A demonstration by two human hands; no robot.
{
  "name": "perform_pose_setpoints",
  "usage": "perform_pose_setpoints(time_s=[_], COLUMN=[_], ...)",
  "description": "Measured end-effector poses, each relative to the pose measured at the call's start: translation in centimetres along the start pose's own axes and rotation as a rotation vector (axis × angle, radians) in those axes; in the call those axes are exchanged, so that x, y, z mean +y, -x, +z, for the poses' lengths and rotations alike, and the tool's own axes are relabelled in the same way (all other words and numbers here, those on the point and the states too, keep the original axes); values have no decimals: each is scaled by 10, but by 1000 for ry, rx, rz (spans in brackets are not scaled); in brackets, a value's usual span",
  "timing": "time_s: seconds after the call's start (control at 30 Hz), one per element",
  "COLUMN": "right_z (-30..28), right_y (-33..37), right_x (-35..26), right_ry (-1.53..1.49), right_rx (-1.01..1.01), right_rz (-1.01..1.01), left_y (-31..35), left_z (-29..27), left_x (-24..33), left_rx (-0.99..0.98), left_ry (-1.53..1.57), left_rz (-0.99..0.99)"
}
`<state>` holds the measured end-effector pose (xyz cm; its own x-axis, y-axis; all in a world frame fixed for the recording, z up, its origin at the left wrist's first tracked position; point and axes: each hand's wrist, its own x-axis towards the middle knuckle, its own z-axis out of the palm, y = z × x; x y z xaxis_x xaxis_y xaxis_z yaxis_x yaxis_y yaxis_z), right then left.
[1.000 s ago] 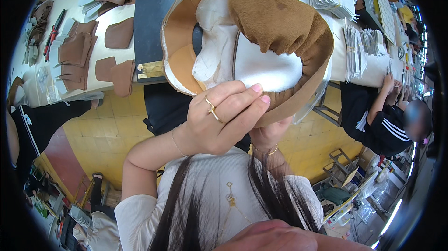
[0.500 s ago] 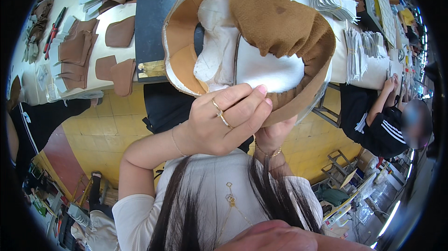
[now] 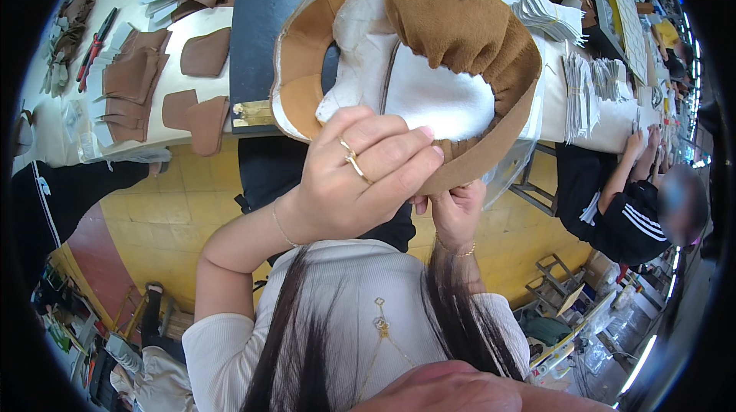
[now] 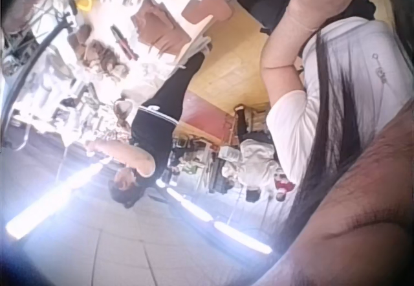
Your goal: The person hand-stitches a brown leather shoe upper using a needle and thread. They repeatedly insert the needle through pre-punched holes, pull the thread through, and tighten the stitches while holding the shoe in place.
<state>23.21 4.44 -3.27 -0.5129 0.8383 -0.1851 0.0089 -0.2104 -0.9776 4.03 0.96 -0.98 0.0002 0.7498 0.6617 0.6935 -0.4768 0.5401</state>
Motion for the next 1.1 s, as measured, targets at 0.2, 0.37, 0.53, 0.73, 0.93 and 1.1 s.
perform_pose_setpoints(time_s=[0.2,0.37,0.53,0.73,0.93,1.1], right_z=[2,-26,-31,-26,-38,-16], right_y=[-12,-12,-18,-38,-33,-32], right_x=[-16,-76,-100,-66,-47,-42], right_ry=[196,546,1089,849,167,74], right_rx=[51,455,45,-223,-19,34], right_rz=[-175,-356,-519,-236,-189,-244], left_y=[-1,-3,-3,7,9,5], left_z=[5,1,11,9,4,11], left_x=[-2,-3,4,6,4,-1], left_rx=[-5,-30,-37,-62,-176,-106], left_ry=[17,-120,-195,-212,-130,-172], left_rz=[76,157,215,198,156,170])
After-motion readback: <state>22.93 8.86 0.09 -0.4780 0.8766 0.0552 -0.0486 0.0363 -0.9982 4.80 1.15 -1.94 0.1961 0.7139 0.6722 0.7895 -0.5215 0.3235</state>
